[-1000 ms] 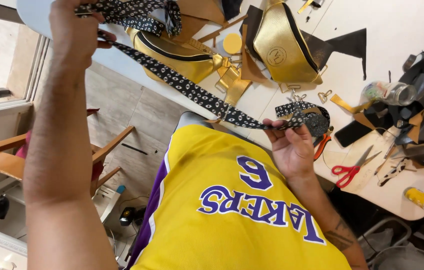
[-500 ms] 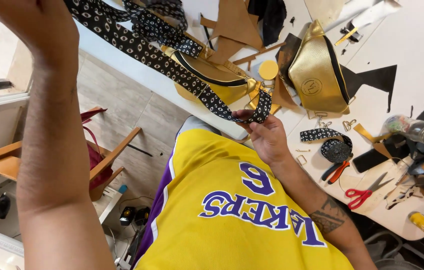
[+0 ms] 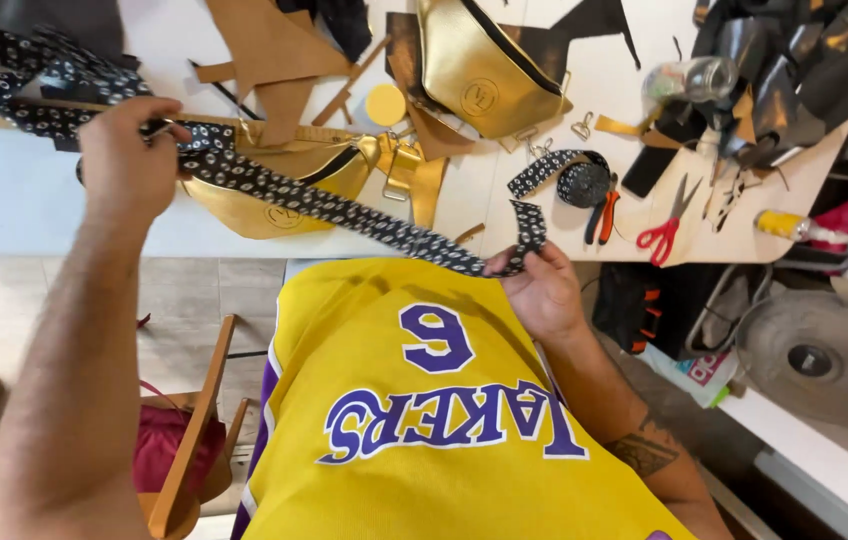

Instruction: Attaching a patterned strap and metal hardware to a gold fanny pack in a workshop.

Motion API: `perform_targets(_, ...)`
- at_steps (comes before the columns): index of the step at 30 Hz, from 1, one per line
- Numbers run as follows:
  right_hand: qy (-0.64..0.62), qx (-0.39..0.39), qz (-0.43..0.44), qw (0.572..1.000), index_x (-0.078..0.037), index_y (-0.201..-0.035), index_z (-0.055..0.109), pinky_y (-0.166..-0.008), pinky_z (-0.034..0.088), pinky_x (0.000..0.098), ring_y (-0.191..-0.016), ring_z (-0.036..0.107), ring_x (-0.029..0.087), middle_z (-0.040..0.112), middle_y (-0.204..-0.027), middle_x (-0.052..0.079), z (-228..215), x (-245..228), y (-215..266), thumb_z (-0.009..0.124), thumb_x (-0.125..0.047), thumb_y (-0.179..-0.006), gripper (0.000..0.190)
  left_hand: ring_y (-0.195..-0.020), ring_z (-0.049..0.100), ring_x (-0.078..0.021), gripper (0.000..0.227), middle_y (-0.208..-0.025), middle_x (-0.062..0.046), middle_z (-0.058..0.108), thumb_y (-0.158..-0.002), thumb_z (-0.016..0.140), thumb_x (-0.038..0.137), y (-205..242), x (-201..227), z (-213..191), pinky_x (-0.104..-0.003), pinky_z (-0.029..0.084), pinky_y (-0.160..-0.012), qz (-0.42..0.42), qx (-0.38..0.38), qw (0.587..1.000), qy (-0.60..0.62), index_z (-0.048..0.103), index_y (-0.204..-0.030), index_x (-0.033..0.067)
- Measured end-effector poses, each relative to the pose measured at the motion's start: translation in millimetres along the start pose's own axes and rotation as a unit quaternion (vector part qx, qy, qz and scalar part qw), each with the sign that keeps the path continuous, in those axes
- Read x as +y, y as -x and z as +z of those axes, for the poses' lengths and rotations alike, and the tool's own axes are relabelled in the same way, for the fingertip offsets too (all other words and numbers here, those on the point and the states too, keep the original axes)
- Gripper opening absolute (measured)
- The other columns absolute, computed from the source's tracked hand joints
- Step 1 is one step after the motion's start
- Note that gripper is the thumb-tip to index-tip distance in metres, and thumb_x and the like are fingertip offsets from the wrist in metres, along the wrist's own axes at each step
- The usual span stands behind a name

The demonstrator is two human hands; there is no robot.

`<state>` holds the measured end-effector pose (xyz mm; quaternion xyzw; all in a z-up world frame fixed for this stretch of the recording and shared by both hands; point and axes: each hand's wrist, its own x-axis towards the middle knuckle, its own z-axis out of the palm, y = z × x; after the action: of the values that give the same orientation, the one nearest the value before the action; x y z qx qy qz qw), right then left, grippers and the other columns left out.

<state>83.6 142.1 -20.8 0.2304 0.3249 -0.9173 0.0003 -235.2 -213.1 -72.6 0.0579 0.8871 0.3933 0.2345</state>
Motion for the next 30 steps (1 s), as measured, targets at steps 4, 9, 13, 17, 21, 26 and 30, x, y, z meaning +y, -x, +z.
perform_targets(4,0.065,0.004,-0.148,0.987,-0.003,-0.120,0.067,-0.080,0.050,0.0377,-0.083,0.063,0.026,0.068,-0.091,0.014,0,-35,32,0.054,-0.009,-0.108,0.019,-0.055,0.066,-0.0170,0.047,-0.107,-0.009,0.074,-0.096,0.055,-0.009,-22,19,59,-0.027,0.060,-0.052,-0.128,-0.117,0.980,0.095,0.061,-0.139,0.0091)
perform_targets(9,0.187,-0.009,-0.209,0.960,-0.015,-0.114,0.068,-0.108,0.041,0.0497,-0.080,0.068,0.022,0.069,-0.087,0.007,31,-58,61,0.060,-0.021,-0.108,0.011,-0.058,0.064,-0.0141,0.061,-0.137,-0.018,0.062,-0.096,0.067,0.002,-33,29,93,-0.030,0.059,-0.060,-0.142,-0.157,0.977,0.015,0.049,-0.152,0.0178)
perform_targets(13,0.234,-0.089,-0.150,0.956,0.001,-0.104,0.065,-0.089,0.064,0.0499,-0.092,0.076,0.033,0.073,-0.103,0.019,49,-61,67,0.059,-0.018,-0.106,0.020,-0.073,0.068,-0.0265,0.071,-0.119,-0.014,0.061,-0.101,0.065,0.027,-38,28,119,-0.039,0.059,-0.066,-0.134,-0.145,0.945,-0.262,0.030,-0.162,0.0211)
perform_targets(17,0.352,-0.135,-0.098,0.921,0.003,-0.105,0.072,-0.087,0.070,0.0410,-0.095,0.080,0.032,0.077,-0.106,0.017,72,-75,44,0.065,-0.019,-0.099,0.024,-0.076,0.067,-0.0164,0.055,-0.117,-0.013,0.057,-0.095,0.069,0.022,-21,61,155,-0.031,0.060,-0.053,0.047,-0.136,0.824,-0.548,0.048,-0.145,0.0121)
perform_targets(21,0.252,-0.162,-0.118,0.947,0.008,-0.099,0.076,-0.088,0.061,0.0447,-0.096,0.078,0.036,0.077,-0.095,0.028,55,-79,25,0.069,-0.009,-0.093,0.018,-0.074,0.071,-0.0300,0.028,-0.089,-0.007,0.063,-0.085,0.083,0.027,-11,24,255,-0.047,0.059,-0.065,0.283,-0.026,0.876,-0.390,0.078,-0.108,0.0112)
perform_targets(26,0.254,-0.168,-0.066,0.950,0.006,-0.104,0.076,-0.090,0.062,0.0415,-0.098,0.078,0.034,0.077,-0.101,0.025,29,-93,16,0.067,-0.008,-0.095,0.019,-0.099,0.067,-0.0335,0.043,-0.103,-0.012,0.070,-0.089,0.074,0.052,-16,22,310,-0.054,0.034,-0.088,0.103,-0.140,0.837,-0.519,0.077,-0.105,0.0123)
perform_targets(30,0.260,-0.156,-0.054,0.951,0.006,-0.104,0.076,-0.089,0.062,0.0396,-0.098,0.077,0.030,0.078,-0.100,0.024,15,-91,11,0.067,-0.012,-0.097,0.021,-0.087,0.071,-0.0303,0.012,-0.091,-0.009,0.071,-0.089,0.071,0.021,-10,2,335,-0.048,0.037,-0.079,0.089,-0.060,0.877,-0.468,0.078,-0.091,0.0114)
